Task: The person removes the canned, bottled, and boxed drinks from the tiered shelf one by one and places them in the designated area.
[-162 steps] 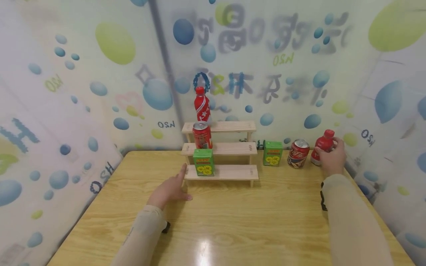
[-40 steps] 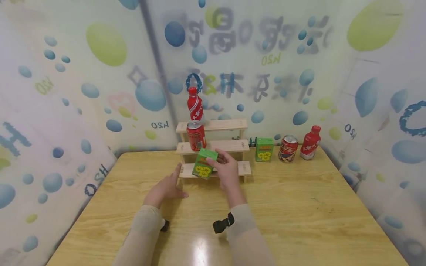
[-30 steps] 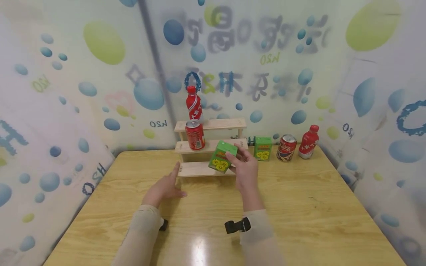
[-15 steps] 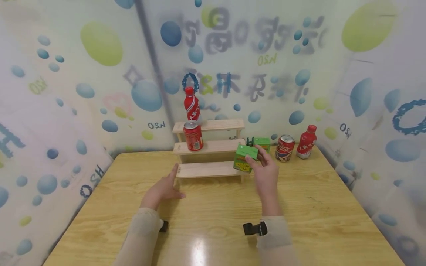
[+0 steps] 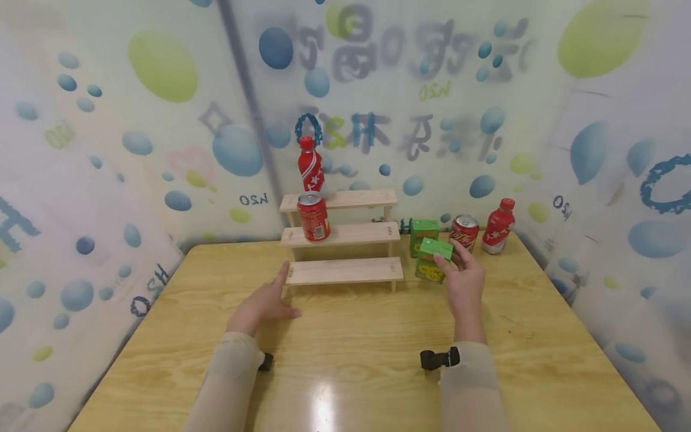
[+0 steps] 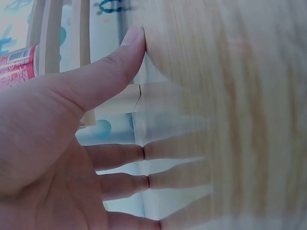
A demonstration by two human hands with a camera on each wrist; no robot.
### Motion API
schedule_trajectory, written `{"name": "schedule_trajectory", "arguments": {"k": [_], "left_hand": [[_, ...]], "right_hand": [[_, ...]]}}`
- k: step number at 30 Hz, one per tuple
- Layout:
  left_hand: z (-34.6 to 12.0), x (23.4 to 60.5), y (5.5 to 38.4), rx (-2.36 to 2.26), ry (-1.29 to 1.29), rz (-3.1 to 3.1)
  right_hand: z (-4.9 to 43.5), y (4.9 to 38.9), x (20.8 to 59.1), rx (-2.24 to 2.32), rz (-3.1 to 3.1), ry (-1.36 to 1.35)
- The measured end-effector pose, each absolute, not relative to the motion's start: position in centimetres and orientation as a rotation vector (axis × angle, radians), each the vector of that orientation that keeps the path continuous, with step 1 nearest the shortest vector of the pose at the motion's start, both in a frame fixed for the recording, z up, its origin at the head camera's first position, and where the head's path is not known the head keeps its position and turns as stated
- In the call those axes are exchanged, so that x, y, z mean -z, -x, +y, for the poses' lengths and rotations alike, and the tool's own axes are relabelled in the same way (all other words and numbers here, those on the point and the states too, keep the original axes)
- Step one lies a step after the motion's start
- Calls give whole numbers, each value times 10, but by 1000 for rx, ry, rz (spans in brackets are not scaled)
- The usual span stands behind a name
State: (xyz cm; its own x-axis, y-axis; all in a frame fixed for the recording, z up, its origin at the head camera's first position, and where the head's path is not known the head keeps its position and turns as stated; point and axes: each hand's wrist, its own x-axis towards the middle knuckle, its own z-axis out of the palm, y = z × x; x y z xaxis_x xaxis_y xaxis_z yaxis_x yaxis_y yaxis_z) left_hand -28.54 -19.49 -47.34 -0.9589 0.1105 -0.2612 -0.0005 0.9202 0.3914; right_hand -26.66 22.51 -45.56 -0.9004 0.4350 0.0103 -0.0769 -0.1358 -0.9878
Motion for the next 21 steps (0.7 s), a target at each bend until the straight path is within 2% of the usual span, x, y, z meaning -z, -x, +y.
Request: {"name": "schedule_trajectory", "arguments": {"k": [11,21], "left_hand": [[-198,475,287,-578,-112,2801],[-199,477,289,-572,-117,2796]], "right_hand": [[233,268,476,-1946,-2131,357],[237,274,484,-2078,-2028,372]]}}
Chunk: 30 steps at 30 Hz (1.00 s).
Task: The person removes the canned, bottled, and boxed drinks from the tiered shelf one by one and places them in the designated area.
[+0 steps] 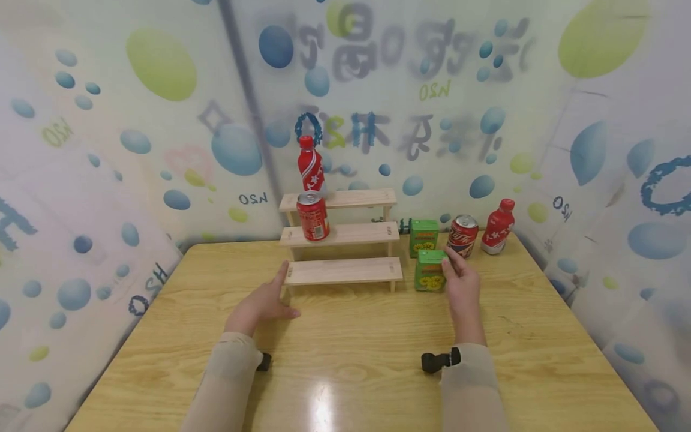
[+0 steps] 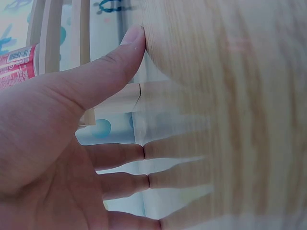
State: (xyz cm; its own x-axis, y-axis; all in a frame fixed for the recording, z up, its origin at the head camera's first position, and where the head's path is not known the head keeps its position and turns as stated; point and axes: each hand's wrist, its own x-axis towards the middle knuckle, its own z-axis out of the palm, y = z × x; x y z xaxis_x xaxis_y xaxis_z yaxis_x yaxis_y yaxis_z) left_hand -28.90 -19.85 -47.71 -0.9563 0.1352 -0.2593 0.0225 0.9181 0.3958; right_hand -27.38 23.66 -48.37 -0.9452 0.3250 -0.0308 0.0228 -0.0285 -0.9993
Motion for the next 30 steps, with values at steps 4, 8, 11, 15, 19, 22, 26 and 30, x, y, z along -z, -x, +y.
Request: {"name": "schedule_trajectory", "arguments": {"k": [4,8,11,15,19,22,26,30], "left_hand": [[-199,476,288,-582,-110,2791],[-198,475,288,-575,-106,2792],[-198,475,288,-568,-109,2792],[-198,475,289,-566,-114,2796],[-199,476,289,-566,-113,2799],[-199,476,288,-572,-111,2795],[-198,475,288,-582,-115,2789],[-198,475,287,-582,-121,2793]], "right_hand": [[235,276,485,-2004,-2032,418],[231,276,484,-1940,-2067,435],[229,276,484,-1959,-2067,428],[227,276,483,-1978,-2059,421],[226,276,481,-1966,-2056,401],[226,275,481,-1966,-2053,400],[226,275,482,-1975,-2043,409],[226,277,484,-1971,-2041,417]]}}
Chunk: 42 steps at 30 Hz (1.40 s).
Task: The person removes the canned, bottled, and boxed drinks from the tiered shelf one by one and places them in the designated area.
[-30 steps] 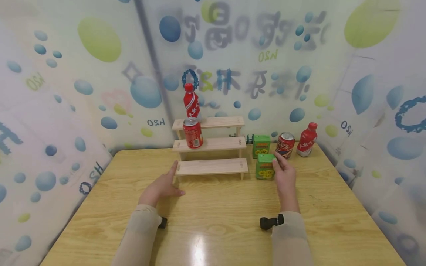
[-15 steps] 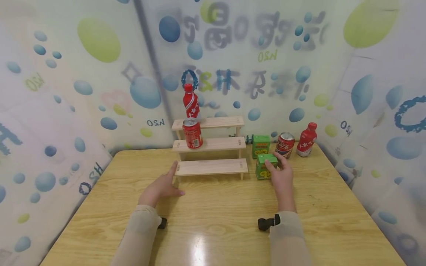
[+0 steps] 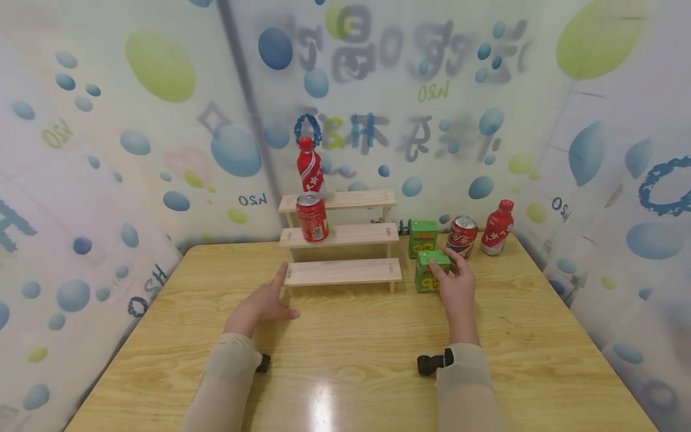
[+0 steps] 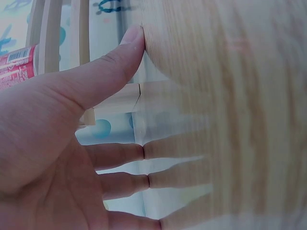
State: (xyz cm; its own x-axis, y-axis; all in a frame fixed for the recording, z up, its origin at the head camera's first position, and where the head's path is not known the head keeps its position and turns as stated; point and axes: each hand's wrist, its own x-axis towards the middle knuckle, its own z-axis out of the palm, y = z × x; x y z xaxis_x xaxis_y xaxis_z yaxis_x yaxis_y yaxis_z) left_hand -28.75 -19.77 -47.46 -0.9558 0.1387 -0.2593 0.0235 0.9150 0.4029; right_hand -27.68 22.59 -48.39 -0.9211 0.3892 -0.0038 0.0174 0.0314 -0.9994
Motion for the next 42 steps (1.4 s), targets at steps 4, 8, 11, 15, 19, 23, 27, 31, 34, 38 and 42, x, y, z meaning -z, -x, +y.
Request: {"name": "schedule_trajectory", "arguments": {"k": [4,8,11,15,19,23,27,31,34,38,42], "left_hand": [[-197,474,287,-579,-123,2796],[-197,475,288,-578,-127,2798],[-197,475,287,-581,-120,2797],[-197,474,286,-585,-107,2792],[-196,473,286,-587,-99,2788],[-195,472,285,-582,-94,2789],[-195,472,286,-579,-96,2790],[-195,472,286,-585,-99,2788],[-196,473,286,-590,-100,2787],[-196,473,286,-592,-102,2789],[-196,473,286,-595,-101,2785]], "right_hand": [[226,277,485,-1968,-2038,424],[226,276,484,-1959,-2041,427],[225,275,483,-1957,-2047,431],[225,274,482,-1959,-2045,437],[224,274,482,-1958,-2035,445],[225,276,484,-1959,-2028,446],[224,277,484,-1970,-2015,429],[224,278,484,-1975,-2005,418],[224,279,486,-1979,-2006,406],[224,281,489,-1976,-2006,366],[223,284,491,-1994,-1992,351]]}}
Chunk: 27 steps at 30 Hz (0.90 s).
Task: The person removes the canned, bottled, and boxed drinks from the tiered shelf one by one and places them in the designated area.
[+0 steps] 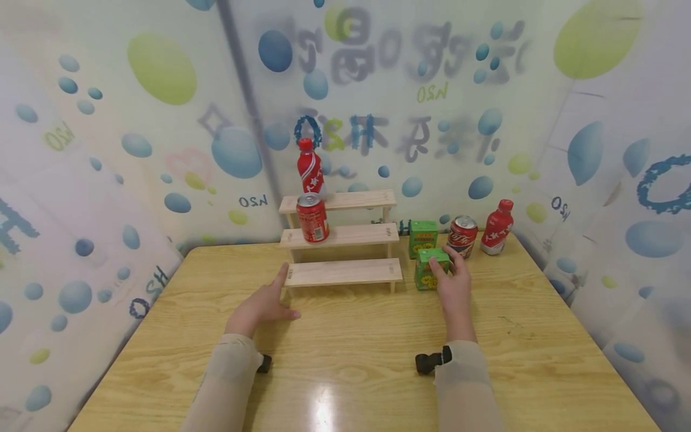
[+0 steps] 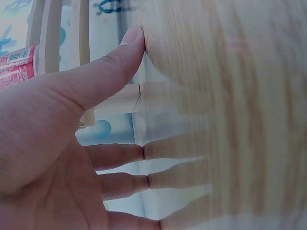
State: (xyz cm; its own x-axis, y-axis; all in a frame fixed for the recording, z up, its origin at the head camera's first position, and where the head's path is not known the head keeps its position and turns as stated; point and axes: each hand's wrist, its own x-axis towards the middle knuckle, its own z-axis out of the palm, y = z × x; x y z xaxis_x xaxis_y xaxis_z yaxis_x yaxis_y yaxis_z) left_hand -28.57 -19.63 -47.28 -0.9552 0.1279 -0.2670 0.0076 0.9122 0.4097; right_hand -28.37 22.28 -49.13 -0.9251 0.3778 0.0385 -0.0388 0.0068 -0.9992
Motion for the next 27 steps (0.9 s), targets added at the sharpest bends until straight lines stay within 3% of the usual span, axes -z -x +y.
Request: {"name": "schedule_trajectory", "arguments": {"k": [27], "left_hand": [[-199,475,287,-600,-103,2787]], "right_hand": [[222,288,490,-2180,-1910,397]]}}
